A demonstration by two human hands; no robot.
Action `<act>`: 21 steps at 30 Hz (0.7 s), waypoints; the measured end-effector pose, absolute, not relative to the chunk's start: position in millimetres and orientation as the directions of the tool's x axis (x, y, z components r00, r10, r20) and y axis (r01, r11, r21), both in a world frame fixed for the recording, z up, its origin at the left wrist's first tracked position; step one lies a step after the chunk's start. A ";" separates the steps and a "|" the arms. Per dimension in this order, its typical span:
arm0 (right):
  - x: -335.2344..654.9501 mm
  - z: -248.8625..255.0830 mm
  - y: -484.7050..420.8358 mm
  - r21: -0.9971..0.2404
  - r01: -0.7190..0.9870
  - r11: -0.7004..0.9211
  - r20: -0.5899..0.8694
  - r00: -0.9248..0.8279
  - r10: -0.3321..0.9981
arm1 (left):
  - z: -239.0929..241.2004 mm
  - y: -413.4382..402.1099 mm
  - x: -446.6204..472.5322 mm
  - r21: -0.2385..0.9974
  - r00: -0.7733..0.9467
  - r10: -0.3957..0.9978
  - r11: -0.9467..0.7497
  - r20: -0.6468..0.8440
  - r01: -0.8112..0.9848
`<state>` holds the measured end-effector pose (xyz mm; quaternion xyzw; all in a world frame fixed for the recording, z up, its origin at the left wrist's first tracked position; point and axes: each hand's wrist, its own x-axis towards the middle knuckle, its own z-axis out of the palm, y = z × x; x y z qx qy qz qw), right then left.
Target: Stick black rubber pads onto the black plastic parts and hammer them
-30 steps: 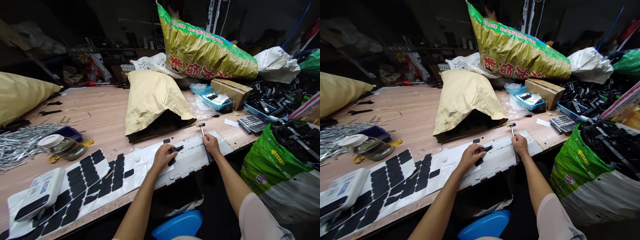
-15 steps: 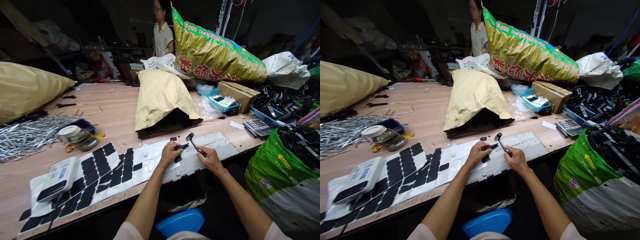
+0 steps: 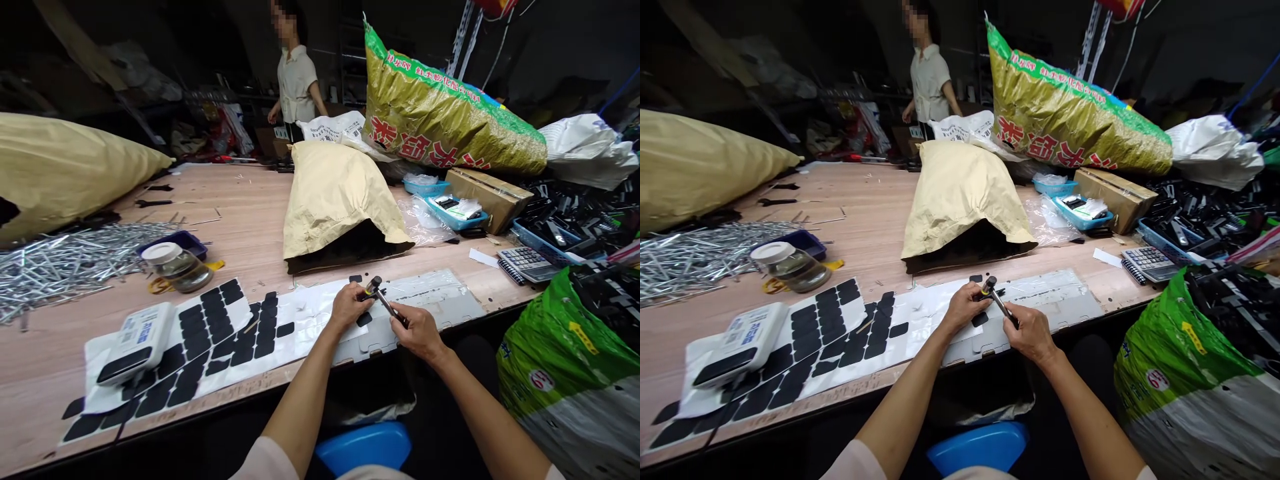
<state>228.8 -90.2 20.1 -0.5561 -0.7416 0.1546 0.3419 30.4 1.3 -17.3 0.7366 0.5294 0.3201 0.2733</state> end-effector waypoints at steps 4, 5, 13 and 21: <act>231.7 15.2 -83.5 -0.625 0.733 0.268 0.237 -0.149 0.960 | -15.9 1.5 30.9 0.743 0.228 0.959 -0.276 0.169 0.610; 235.7 14.3 -78.1 -0.646 0.725 0.239 0.221 -0.122 0.968 | -15.4 1.5 31.2 0.744 0.229 0.960 -0.272 0.163 0.610; 297.5 3.2 -11.0 -0.761 0.644 -0.076 0.140 0.278 0.950 | -11.2 -2.4 32.1 0.744 0.209 0.969 -0.234 0.128 0.626; 308.0 -10.8 -4.1 -0.855 0.517 -0.035 0.137 0.291 0.947 | -2.0 -17.4 30.8 0.724 0.267 0.939 -0.338 0.216 0.601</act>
